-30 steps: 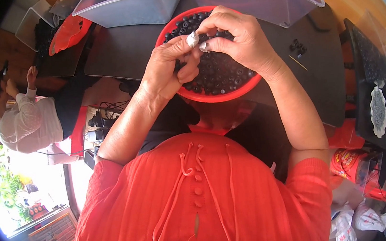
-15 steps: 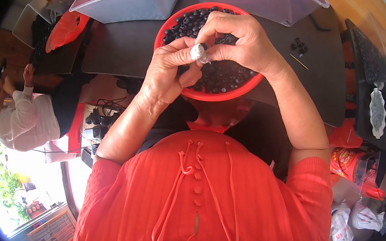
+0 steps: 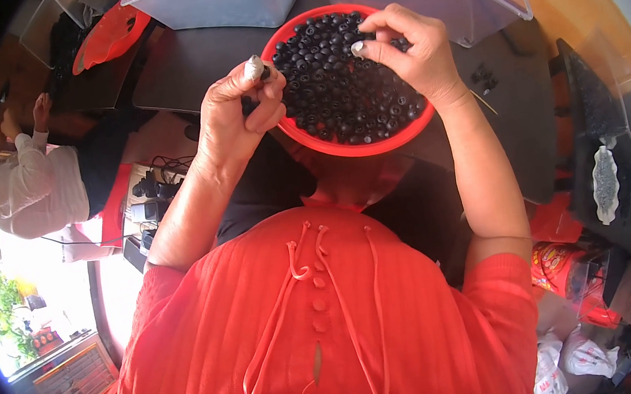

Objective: The person assembles small black components by hand, taking them from a red bowl and inserting pieces of white material into them.

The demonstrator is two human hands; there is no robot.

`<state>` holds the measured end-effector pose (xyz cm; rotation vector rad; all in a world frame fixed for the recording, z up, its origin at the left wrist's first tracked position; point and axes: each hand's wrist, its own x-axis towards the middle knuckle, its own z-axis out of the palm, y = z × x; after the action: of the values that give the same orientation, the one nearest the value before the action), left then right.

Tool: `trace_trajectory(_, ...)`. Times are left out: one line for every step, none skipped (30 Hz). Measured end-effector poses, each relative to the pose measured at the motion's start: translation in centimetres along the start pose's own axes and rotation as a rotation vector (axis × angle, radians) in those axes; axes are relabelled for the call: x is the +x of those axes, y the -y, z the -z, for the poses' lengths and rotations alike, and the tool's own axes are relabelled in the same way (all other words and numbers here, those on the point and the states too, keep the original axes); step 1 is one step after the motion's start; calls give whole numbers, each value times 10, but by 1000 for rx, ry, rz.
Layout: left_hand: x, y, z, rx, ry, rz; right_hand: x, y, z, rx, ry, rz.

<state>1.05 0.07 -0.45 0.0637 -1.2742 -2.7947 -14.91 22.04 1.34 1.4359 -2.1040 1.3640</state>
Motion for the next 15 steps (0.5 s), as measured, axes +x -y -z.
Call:
trace_trajectory(1, -1, 2, -40, 38, 21, -2, 1, 1, -59, 10, 9)
trace_trajectory(2, -2, 9, -45, 37, 10, -1, 12, 0, -179, 32, 121)
trace_trajectory(0, -1, 17, -96, 84, 18, 1, 28, -5, -262, 39, 326)
trace_trajectory(-2, 0, 24, -147, 133, 27, 2, 47, -7, -310, 112, 418)
trace_trajectory(-8, -1, 28, -156, 127, 20, -1, 67, -10, -361, 185, 504)
trace_trajectory(-11, -2, 31, -151, 100, 29, -9, 80, -14, -393, 260, 495)
trace_trajectory(-14, -3, 34, -146, 73, 39, -18, 90, -20, -424, 335, 486)
trace_trajectory(-15, -2, 39, -158, 98, 40, -27, 91, -28, -496, 336, 501)
trace_trajectory(-16, -1, 41, -169, 105, 42, -37, 87, -32, -521, 355, 485)
trace_trajectory(-17, 1, 42, -172, 103, 50, -48, 81, -35, -565, 339, 485)
trace_trajectory(-19, 2, 45, -174, 95, 57, -54, 76, -39, -603, 325, 488)
trace_trajectory(-19, 5, 48, -188, 125, 61, -58, 72, -37, -607, 335, 488)
trace_trajectory(-19, 8, 50, -198, 127, 61, -61, 69, -34, -599, 313, 500)
trace_trajectory(-19, 10, 51, -227, 156, 71, -63, 67, -31, -591, 289, 509)
trace_trajectory(-19, 12, 51, -255, 186, 81, -64, 66, -28, -596, 297, 507)
